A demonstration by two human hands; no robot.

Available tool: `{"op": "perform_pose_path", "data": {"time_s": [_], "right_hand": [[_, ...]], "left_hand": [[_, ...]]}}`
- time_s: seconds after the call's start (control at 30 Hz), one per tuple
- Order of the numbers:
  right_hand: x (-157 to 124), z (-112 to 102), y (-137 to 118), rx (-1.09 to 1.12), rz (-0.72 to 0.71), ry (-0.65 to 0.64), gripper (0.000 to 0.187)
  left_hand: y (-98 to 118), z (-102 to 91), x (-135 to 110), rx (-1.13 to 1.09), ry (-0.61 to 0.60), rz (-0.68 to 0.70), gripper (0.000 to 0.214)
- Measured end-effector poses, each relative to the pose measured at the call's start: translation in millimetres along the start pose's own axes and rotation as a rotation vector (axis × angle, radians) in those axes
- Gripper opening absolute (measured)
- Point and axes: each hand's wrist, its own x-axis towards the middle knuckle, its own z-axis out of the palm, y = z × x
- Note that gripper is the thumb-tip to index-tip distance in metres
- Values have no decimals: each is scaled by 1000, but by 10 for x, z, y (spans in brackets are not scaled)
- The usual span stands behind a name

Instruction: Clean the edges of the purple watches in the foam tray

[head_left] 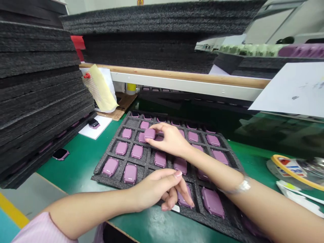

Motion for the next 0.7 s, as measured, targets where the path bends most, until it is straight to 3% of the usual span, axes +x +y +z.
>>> {"op": "perform_pose_path", "data": {"time_s": [0.2, 0.37, 0.47, 0.57, 0.7], "right_hand": [[691, 534, -74, -155, 51, 0, 38], [784, 738, -77, -191, 34, -54, 37], [634, 627, -47, -210, -13, -112, 37], [456, 367, 73, -256, -7, -151, 37], [324, -110, 507, -360, 153, -204, 35]], "left_hand": [[21, -59, 20, -12, -57, -49, 59], [24, -66, 14, 14, -64, -54, 57], [31, -49, -6, 54, -60, -54, 56], [36, -27, -32, 116, -54, -51, 55], [25, -3, -56, 179, -59, -36, 54]]}}
